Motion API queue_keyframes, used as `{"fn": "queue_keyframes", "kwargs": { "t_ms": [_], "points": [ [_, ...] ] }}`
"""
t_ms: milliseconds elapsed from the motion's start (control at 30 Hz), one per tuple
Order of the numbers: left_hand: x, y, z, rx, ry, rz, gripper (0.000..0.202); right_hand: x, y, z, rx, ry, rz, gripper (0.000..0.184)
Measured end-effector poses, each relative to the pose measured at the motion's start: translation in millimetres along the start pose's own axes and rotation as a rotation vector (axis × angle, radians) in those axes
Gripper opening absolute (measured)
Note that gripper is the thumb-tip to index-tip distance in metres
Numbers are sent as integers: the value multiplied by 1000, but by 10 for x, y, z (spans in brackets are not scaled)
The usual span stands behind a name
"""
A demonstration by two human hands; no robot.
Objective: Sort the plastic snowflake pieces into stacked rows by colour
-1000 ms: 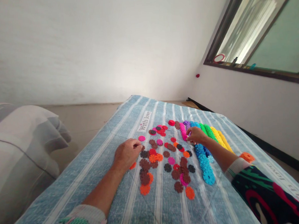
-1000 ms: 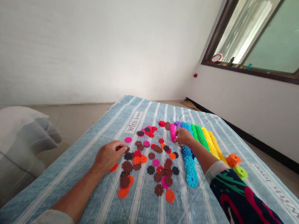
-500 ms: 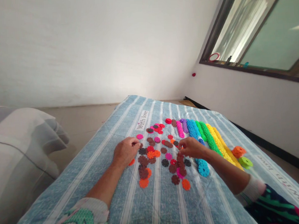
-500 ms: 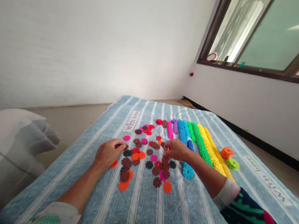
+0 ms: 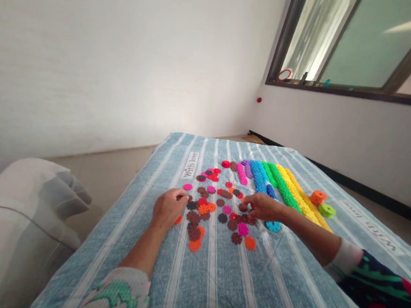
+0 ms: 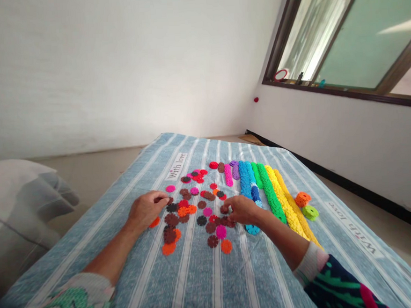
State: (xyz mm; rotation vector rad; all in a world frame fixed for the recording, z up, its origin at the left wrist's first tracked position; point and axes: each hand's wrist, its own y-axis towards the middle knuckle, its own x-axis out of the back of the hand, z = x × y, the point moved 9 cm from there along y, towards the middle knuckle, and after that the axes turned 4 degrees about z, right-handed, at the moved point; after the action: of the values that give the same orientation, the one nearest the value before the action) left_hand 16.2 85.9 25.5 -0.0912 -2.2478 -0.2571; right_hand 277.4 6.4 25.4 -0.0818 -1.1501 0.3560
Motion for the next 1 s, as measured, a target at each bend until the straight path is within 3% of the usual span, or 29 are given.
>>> {"fn": "queue_keyframes", "kwargs": {
  "t_ms": [300, 500, 667, 1000],
  "points": [
    [26, -5, -12, 1, 10, -1, 26, -117, -196, 298, 90, -39, 22, 8],
    [30, -3, -14, -2, 24, -10, 27, -173, -175, 230, -17, -150, -12, 10],
    [31, -7, -31, -9, 15, 1, 29, -225, -175, 260, -37, -181, 35, 11],
    [70, -10, -31, -18, 9, -5, 28, -241, -158, 262, -20, -46, -24, 19]
  ]
}}
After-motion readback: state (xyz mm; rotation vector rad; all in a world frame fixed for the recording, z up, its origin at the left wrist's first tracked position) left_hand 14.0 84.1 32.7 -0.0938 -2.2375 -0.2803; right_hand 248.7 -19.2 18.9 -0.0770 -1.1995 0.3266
